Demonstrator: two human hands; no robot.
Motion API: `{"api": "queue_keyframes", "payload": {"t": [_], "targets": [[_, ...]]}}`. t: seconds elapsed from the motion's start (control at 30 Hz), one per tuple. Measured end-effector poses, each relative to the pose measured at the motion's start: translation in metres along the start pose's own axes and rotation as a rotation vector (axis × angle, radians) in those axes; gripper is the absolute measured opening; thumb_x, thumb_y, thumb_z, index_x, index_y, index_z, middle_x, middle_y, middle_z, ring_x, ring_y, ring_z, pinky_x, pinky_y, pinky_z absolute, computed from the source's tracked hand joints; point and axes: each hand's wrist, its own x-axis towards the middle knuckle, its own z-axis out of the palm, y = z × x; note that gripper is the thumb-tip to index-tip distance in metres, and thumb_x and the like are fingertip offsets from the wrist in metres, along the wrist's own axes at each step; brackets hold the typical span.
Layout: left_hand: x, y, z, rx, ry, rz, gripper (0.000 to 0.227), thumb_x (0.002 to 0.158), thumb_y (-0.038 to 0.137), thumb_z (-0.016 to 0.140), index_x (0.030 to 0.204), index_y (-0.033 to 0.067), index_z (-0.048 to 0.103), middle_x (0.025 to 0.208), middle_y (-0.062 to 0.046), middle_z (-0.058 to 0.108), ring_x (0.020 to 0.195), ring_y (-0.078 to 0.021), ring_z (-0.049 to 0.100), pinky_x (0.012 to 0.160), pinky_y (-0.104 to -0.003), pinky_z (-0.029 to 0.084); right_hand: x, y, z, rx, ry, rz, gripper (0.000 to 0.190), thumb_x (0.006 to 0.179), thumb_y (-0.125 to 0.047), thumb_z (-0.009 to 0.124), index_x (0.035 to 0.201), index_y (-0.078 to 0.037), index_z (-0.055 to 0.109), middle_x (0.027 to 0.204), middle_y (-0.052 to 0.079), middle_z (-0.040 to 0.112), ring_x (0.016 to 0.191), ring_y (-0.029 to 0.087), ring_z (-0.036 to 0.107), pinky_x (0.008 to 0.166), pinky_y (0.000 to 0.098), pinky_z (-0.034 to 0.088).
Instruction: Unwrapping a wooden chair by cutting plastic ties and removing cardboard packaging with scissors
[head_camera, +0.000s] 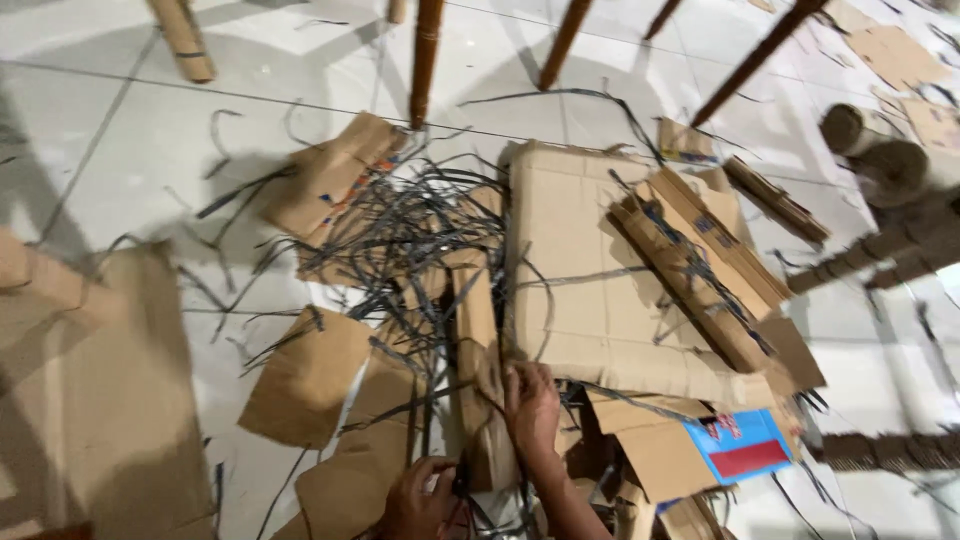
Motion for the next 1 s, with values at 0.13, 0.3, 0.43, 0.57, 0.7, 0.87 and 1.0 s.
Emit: {"api": "queue_keyframes", "payload": {"t": [0.13,0.3,0.43,0.57,0.7,0.87,1.0], "targets": [[0.005,0.057,0.014,-0.068,-0.095,0.141,0.024,0.094,0.036,0.064,0.101,0.0201,0.081,0.097,-0.001,0.082,0.090,-0.0188,0.077,0.080,-0.035,0.062,0.021,0.051,-0.053,-0.148,0.174,0.092,0.017,0.097,-0.024,0.063,0.100,-0.009,0.071,0.091,0.015,0.064,0.088,0.037,0.059,0.086,0.0485,0.045],[0.012,0.117,0.031,0.041,-0.474,-0.361,0.044,0.095,0.054,0.050,0.116,0.0305,0.081,0.115,0.006,0.081,0.100,-0.0191,0.074,0.088,-0.035,0.054,0.030,0.139,-0.119,-0.154,0.544,0.372,0.029,0.099,-0.023,0.067,0.123,-0.006,0.065,0.112,0.015,0.063,0.087,0.027,0.064,0.076,0.0414,0.053],[-0.002,0.089,0.065,0.021,-0.364,-0.306,0.040,0.088,0.054,0.058,0.101,0.0284,0.087,0.106,0.012,0.083,0.105,-0.0088,0.077,0.085,-0.027,0.058,0.059,0.141,-0.171,-0.186,0.631,0.671,0.034,0.101,-0.026,0.066,0.128,-0.008,0.056,0.124,0.016,0.056,0.094,0.027,0.061,0.081,0.0470,0.049],[-0.001,0.075,0.073,0.096,-0.397,-0.261,0.030,0.089,0.047,0.063,0.097,0.0321,0.088,0.103,0.018,0.086,0.099,-0.0012,0.080,0.085,-0.020,0.057,0.082,0.167,-0.206,-0.225,0.536,0.707,0.060,0.097,-0.017,0.067,0.151,-0.012,0.042,0.148,0.016,0.045,0.106,0.033,0.065,0.091,0.0480,0.050],[-0.005,0.056,0.095,-0.018,-0.212,-0.037,0.015,0.083,0.032,0.074,0.086,0.0270,0.089,0.089,0.015,0.089,0.088,-0.0001,0.081,0.076,-0.019,0.058,0.092,0.207,-0.220,-0.303,0.353,0.585,0.054,0.090,-0.005,0.066,0.141,-0.017,0.054,0.127,0.016,0.054,0.099,0.031,0.064,0.089,0.0465,0.050],[0.000,0.091,0.084,0.045,-0.318,-0.350,0.031,0.085,0.049,0.067,0.090,0.0287,0.090,0.087,0.014,0.087,0.083,-0.0035,0.078,0.075,-0.022,0.058,0.080,0.176,-0.199,-0.203,0.396,0.569,0.037,0.089,-0.016,0.071,0.124,-0.017,0.059,0.101,0.012,0.076,0.087,0.029,0.072,0.076,0.0446,0.054],[0.005,0.091,0.082,-0.016,-0.321,-0.473,0.023,0.085,0.034,0.073,0.092,0.0237,0.092,0.088,0.010,0.091,0.079,-0.0035,0.077,0.073,-0.019,0.057,0.037,0.140,-0.149,-0.033,0.244,0.474,0.022,0.094,-0.021,0.069,0.112,-0.016,0.059,0.084,0.003,0.069,0.069,0.017,0.063,0.064,0.0351,0.050]]}}
